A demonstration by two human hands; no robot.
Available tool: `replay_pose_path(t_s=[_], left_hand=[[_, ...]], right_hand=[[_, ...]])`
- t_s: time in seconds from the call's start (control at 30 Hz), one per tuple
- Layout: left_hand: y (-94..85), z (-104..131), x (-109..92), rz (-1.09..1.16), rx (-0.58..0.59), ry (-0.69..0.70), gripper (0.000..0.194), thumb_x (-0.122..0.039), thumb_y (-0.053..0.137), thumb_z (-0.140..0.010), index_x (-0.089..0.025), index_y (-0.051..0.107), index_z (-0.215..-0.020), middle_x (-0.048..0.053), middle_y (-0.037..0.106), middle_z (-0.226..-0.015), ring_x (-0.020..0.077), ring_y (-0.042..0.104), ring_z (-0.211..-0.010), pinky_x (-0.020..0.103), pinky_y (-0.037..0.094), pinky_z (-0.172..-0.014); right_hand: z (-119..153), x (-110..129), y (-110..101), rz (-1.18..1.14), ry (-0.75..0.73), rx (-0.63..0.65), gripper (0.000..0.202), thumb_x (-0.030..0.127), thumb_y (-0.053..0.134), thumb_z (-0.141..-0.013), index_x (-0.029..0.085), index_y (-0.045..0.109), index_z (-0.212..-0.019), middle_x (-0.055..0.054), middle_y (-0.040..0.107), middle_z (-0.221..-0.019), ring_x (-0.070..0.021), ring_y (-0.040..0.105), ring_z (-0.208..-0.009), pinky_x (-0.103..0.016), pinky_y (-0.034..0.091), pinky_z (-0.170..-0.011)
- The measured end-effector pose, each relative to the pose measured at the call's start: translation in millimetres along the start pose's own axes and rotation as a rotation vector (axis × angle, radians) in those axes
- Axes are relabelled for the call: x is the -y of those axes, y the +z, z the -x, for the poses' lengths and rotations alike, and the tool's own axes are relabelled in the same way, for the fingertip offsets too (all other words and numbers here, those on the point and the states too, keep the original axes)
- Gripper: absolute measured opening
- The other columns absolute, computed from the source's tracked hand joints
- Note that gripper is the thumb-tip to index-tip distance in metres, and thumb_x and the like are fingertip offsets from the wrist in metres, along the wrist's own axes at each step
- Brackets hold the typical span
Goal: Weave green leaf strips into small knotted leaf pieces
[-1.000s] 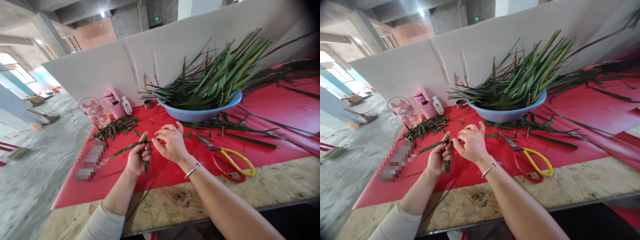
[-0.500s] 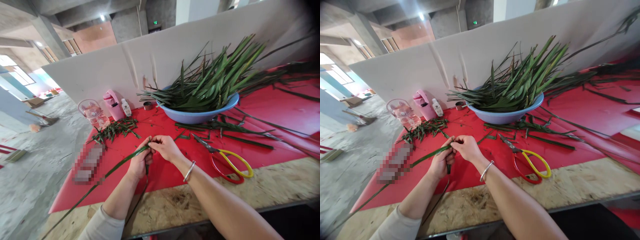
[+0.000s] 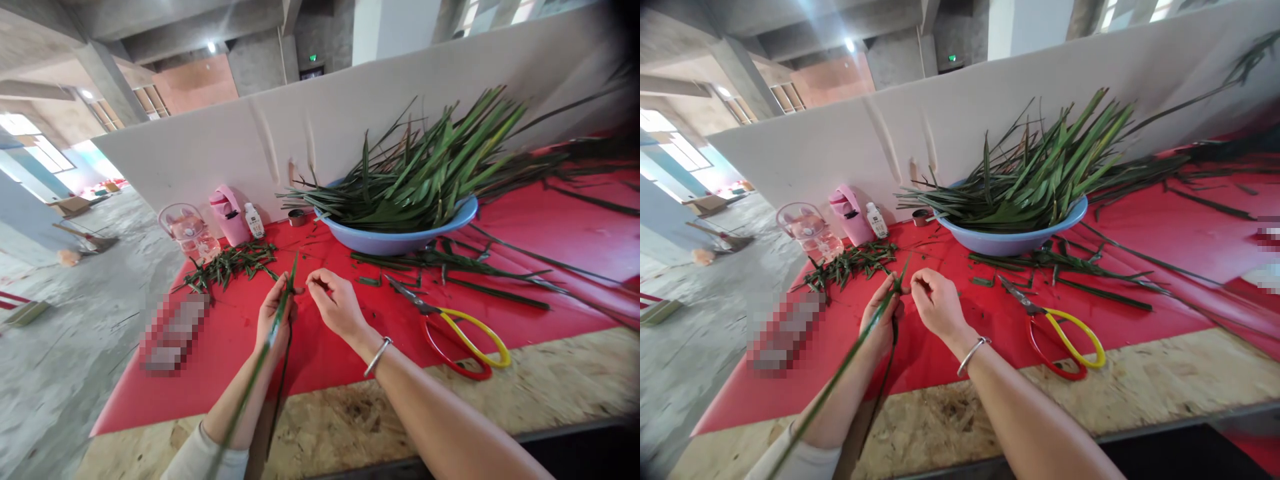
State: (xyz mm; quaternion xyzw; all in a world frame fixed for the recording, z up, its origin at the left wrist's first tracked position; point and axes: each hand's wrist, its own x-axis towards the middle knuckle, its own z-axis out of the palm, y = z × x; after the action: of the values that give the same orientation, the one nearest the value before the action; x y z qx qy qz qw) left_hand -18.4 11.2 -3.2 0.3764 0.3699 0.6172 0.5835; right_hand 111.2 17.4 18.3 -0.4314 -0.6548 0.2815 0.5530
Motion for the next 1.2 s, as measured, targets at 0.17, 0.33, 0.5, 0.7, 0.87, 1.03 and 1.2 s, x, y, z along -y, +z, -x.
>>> replay_pose_path(t_s=[0.17, 0.33, 0.5, 0.7, 0.87, 1.03, 1.2], left_hand=[[-9.4, -2.6, 14.4, -0.400, -0.068, 0.202, 0.044, -0.023, 0.060, -0.075, -0.019, 0.056, -0.119, 0.007, 0.062, -0.113, 0.0152, 0.058, -0.100, 0.026, 0.043, -0.088], [-12.6, -2.8, 13.8, -0.573, -0.111, 0.270, 0.045, -0.027, 0.053, -0.081, -0.019, 0.050, -0.125, 0.008, 0.058, -0.122, 0.0195, 0.054, -0.111, 0.031, 0.042, -0.095], [-9.8, -1.1, 9.4, -0.656, -0.113, 0.280, 0.048, -0.029, 0.048, -0.084, -0.019, 0.044, -0.130, 0.008, 0.061, -0.118, 0.0192, 0.057, -0.107, 0.032, 0.045, -0.092], [-6.9, 2.1, 6.4, -0.626, -0.086, 0.266, 0.047, -0.023, 0.047, -0.084, -0.018, 0.042, -0.131, 0.008, 0.058, -0.123, 0.0179, 0.054, -0.111, 0.030, 0.043, -0.094], [0.1, 1.7, 3.7, -0.444, -0.157, 0.192, 0.050, -0.022, 0.048, -0.082, -0.019, 0.041, -0.132, 0.009, 0.060, -0.118, 0.0173, 0.058, -0.104, 0.026, 0.049, -0.081], [4.3, 0.7, 6.7, -0.193, -0.194, 0.127, 0.052, -0.024, 0.053, -0.081, -0.020, 0.041, -0.131, 0.009, 0.061, -0.116, 0.0156, 0.060, -0.098, 0.023, 0.048, -0.076], [3.8, 1.5, 8.7, -0.131, -0.180, 0.110, 0.051, -0.023, 0.055, -0.080, -0.022, 0.043, -0.129, 0.009, 0.059, -0.120, 0.0165, 0.058, -0.103, 0.025, 0.048, -0.081]], right_hand=[[4.4, -5.5, 13.0, -0.121, 0.174, 0.154, 0.020, 0.032, 0.059, -0.076, 0.018, 0.053, -0.089, 0.002, 0.057, -0.067, -0.0113, 0.053, -0.060, -0.020, 0.041, -0.054], [7.0, -5.9, 19.3, -0.021, 0.206, 0.160, 0.021, 0.023, 0.057, -0.076, 0.017, 0.059, -0.096, 0.000, 0.063, -0.067, -0.0120, 0.058, -0.060, -0.021, 0.044, -0.058], [10.8, -5.3, 22.7, 0.046, 0.204, 0.126, 0.024, 0.023, 0.055, -0.078, 0.016, 0.062, -0.100, -0.001, 0.066, -0.065, -0.0129, 0.059, -0.056, -0.021, 0.044, -0.055], [13.2, -6.1, 23.2, 0.121, 0.135, 0.165, 0.025, 0.023, 0.048, -0.083, 0.018, 0.065, -0.101, -0.005, 0.070, -0.080, -0.0178, 0.065, -0.071, -0.024, 0.047, -0.063], [13.6, 0.1, 22.6, 0.105, 0.053, 0.206, 0.032, 0.022, 0.045, -0.086, 0.019, 0.056, -0.116, -0.006, 0.069, -0.086, -0.0179, 0.065, -0.075, -0.025, 0.047, -0.066], [16.8, 0.6, 27.2, 0.101, 0.084, 0.131, 0.027, 0.027, 0.045, -0.087, 0.017, 0.055, -0.110, -0.003, 0.065, -0.068, -0.0159, 0.060, -0.061, -0.023, 0.044, -0.056], [18.3, -3.7, 31.3, 0.038, 0.101, 0.125, 0.028, 0.028, 0.045, -0.087, 0.018, 0.057, -0.110, -0.007, 0.068, -0.086, -0.0171, 0.063, -0.074, -0.026, 0.048, -0.067]])
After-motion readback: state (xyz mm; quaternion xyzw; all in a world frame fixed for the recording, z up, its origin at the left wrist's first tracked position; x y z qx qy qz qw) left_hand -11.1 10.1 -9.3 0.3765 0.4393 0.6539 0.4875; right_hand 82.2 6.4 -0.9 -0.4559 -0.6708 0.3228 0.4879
